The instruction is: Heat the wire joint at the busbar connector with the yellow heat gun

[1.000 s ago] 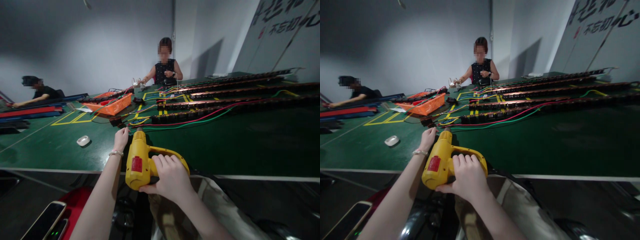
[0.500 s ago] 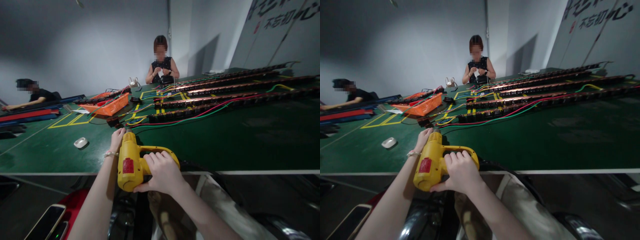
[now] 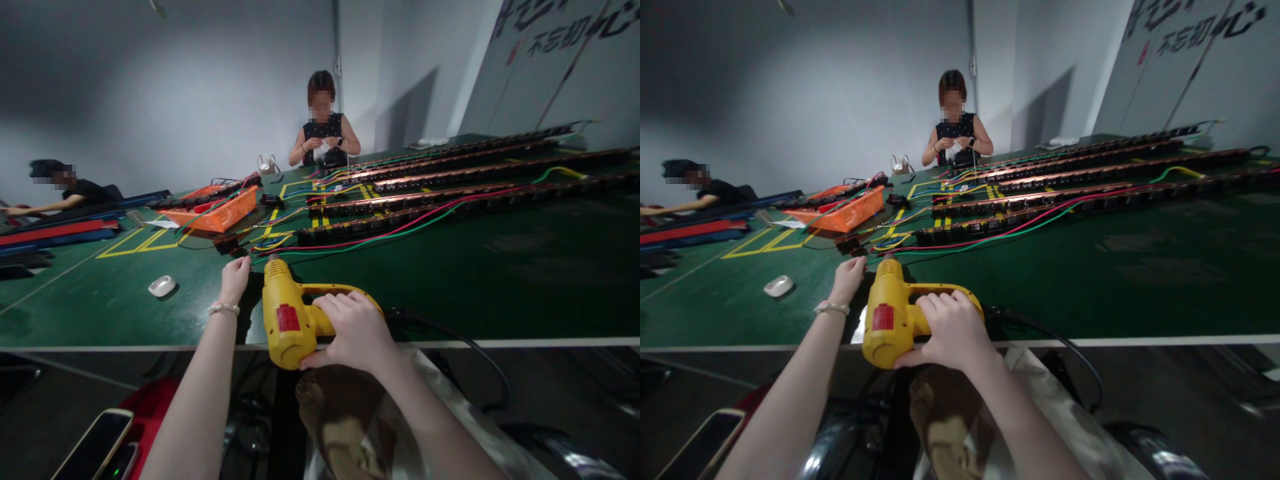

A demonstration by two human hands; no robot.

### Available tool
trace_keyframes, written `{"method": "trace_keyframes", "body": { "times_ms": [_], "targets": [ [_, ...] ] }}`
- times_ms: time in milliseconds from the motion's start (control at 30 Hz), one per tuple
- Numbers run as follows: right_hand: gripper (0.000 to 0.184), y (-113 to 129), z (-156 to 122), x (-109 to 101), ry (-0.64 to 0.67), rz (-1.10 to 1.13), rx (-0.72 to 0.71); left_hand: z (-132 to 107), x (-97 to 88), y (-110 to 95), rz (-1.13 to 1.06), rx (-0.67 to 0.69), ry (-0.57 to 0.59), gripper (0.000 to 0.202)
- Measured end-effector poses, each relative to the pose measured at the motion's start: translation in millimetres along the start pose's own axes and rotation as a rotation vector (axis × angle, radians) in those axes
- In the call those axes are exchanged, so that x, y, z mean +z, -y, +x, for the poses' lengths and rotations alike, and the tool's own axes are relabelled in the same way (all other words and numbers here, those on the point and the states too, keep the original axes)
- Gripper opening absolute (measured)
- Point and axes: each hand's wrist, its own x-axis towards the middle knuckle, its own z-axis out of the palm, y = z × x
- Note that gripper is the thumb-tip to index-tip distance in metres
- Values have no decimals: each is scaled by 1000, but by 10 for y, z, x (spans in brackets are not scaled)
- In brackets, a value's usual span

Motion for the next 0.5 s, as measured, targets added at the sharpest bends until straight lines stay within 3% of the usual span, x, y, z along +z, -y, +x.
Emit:
{"method": "trace_keyframes", "body": {
  "times_ms": [500],
  "targets": [
    [73,-442,-363,-487,-6,-215,118,-76,-61,-129,135,-87,-108,41]
  ]
}}
